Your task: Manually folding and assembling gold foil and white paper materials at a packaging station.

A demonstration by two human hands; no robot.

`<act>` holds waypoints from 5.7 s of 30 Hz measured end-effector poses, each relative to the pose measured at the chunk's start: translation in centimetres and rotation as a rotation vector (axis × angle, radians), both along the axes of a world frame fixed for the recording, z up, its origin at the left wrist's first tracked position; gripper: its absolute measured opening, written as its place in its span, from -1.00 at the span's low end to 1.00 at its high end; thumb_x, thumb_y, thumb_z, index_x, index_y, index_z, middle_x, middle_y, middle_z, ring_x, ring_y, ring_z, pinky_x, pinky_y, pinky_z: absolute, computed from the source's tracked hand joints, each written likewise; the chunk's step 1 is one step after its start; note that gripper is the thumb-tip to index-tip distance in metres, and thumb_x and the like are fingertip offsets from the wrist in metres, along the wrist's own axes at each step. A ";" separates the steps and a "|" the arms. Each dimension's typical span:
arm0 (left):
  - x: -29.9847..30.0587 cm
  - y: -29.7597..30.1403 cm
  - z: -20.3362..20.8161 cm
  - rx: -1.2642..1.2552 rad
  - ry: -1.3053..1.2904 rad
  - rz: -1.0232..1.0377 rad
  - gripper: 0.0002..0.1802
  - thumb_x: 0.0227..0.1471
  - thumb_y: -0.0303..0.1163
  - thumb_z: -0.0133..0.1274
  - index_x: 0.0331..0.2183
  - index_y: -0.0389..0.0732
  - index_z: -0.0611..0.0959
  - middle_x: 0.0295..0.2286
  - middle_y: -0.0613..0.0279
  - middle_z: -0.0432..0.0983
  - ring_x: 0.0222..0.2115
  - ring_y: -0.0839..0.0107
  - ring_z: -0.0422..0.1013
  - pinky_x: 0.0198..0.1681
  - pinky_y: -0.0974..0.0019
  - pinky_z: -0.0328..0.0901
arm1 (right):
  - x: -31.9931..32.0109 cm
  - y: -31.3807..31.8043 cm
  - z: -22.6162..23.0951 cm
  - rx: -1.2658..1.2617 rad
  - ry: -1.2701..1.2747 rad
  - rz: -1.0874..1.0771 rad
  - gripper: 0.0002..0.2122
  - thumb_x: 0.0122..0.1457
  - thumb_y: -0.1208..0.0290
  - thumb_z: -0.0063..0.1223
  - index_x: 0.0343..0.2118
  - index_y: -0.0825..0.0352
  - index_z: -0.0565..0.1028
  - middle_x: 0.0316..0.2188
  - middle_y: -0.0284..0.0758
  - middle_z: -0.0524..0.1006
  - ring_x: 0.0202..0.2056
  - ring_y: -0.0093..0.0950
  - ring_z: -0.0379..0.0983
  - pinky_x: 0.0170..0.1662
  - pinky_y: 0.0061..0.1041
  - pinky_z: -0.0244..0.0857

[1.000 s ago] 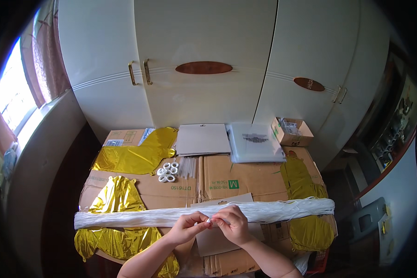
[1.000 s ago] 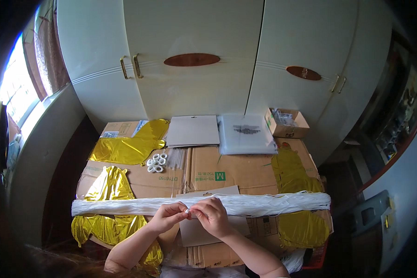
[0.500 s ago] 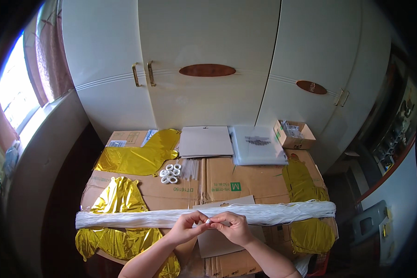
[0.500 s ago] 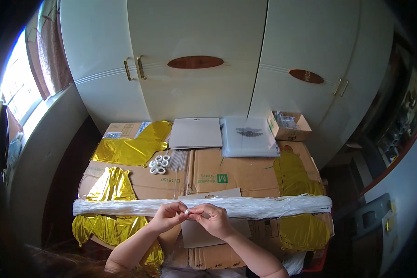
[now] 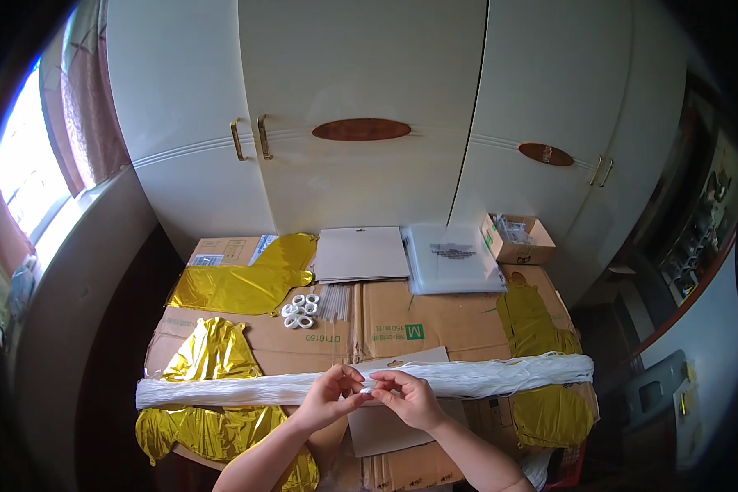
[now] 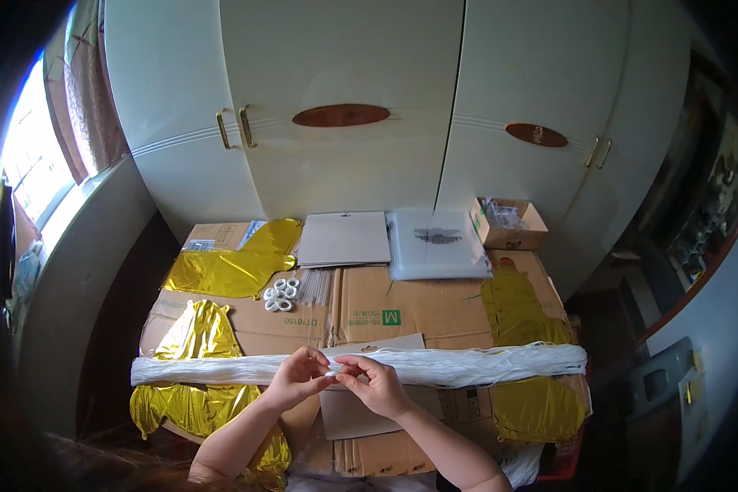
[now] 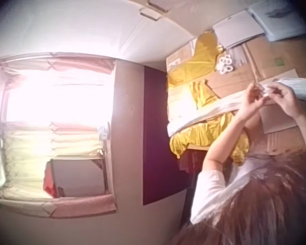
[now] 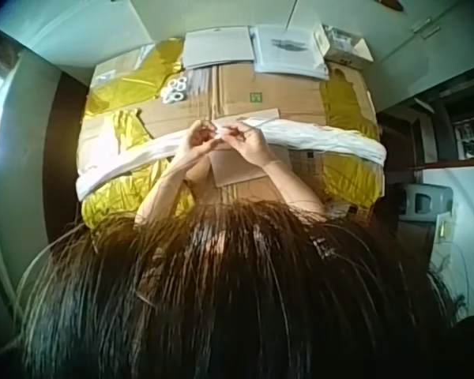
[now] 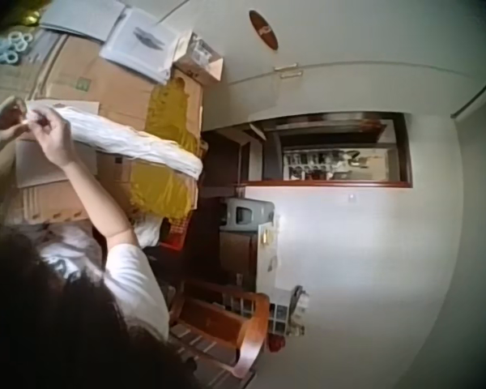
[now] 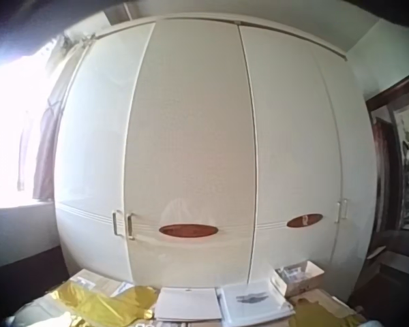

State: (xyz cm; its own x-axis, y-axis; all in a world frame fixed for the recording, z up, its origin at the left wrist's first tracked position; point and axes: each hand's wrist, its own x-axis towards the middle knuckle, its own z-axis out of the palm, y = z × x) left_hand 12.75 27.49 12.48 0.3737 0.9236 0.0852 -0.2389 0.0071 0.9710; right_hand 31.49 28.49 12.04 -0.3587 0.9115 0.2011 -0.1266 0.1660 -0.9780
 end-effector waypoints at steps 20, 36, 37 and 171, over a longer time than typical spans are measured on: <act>-0.7 0.3 0.0 0.152 0.221 -0.036 -0.73 -0.04 -0.62 0.02 -0.27 -0.24 0.33 -0.45 0.28 0.42 -0.42 0.62 0.38 -0.37 0.53 0.29 | 0.2 0.6 0.0 0.353 -0.222 0.018 -0.86 0.01 0.51 0.10 -0.34 0.36 0.52 -0.50 -0.33 0.49 -0.46 -0.53 0.44 -0.40 -0.60 0.31; 0.3 0.0 5.2 0.488 0.883 0.179 -0.88 -0.15 -0.42 0.13 -0.44 -0.18 0.63 -0.56 0.27 0.53 -0.60 0.54 0.43 -0.54 0.48 0.32 | 0.1 0.7 -0.8 0.316 -0.257 -0.075 -0.88 0.01 0.49 0.11 -0.37 0.37 0.52 -0.50 -0.33 0.48 -0.46 -0.55 0.41 -0.37 -0.59 0.29; 0.2 0.3 5.1 0.500 0.871 0.167 -0.88 -0.15 -0.42 0.13 -0.44 -0.18 0.63 -0.56 0.26 0.54 -0.60 0.53 0.43 -0.53 0.48 0.32 | 0.1 0.7 -0.8 0.304 -0.254 -0.076 -0.87 0.01 0.48 0.11 -0.36 0.37 0.52 -0.50 -0.33 0.48 -0.47 -0.56 0.40 -0.37 -0.60 0.28; 6.8 2.7 8.8 0.846 0.780 0.161 -0.90 -0.17 -0.34 0.12 -0.46 -0.02 0.63 -0.22 0.17 0.33 -0.13 0.17 0.17 -0.05 0.15 0.11 | 1.3 0.7 -1.9 0.095 0.365 0.218 -0.58 0.02 0.40 0.07 -0.03 0.27 0.25 -0.07 -0.37 0.26 0.06 -0.47 0.10 0.11 -0.42 -0.07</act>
State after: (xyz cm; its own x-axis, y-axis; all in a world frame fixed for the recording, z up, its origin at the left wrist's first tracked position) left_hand 19.56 30.14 21.32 0.4798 0.7233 0.4965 0.4869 -0.6903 0.5351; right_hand 32.77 29.19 10.14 -0.4306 0.7936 0.4299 -0.5032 0.1843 -0.8443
